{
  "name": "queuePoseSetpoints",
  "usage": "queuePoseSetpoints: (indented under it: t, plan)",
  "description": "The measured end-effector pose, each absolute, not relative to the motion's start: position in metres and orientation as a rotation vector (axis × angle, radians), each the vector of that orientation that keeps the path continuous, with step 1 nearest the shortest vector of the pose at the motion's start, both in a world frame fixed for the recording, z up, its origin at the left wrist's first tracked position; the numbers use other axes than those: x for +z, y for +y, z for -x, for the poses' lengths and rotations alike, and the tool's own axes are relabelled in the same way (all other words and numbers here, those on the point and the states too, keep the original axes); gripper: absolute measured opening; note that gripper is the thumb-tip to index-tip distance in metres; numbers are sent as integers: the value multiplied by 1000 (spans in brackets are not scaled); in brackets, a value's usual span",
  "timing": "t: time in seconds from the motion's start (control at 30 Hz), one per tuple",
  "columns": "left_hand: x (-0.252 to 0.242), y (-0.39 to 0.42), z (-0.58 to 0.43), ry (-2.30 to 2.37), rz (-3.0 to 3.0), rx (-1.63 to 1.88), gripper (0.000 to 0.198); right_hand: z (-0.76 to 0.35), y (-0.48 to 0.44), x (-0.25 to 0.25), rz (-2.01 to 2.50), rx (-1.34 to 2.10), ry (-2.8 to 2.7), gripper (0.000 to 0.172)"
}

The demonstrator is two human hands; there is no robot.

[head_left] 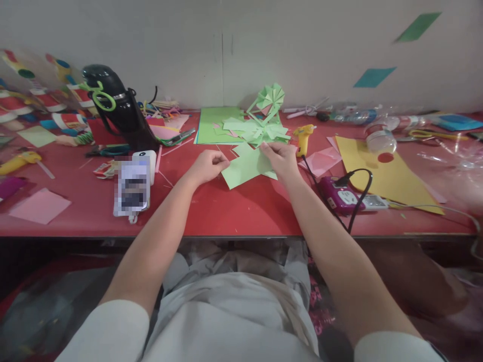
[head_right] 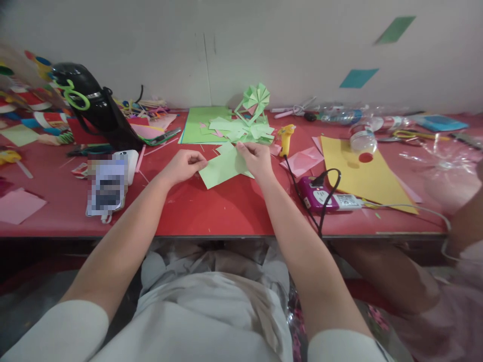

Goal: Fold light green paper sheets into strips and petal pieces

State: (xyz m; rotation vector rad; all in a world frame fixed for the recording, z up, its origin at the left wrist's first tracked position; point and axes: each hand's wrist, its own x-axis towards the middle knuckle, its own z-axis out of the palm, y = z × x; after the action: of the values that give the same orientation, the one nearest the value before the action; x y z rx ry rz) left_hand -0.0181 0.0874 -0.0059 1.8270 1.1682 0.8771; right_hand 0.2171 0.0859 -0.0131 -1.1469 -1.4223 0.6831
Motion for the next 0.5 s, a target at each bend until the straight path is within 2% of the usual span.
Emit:
queuePoseSetpoints:
  t: [0.23, 0.5]
  plan:
    - [-5, 82, 9, 1018, -1861, 880, 30, -205, 76, -10, 1114, 889, -1526, 48]
    - [-8, 85, 8, 1253, -2031, 874, 20, -200, 77, -13, 1142, 846, -1525, 45]
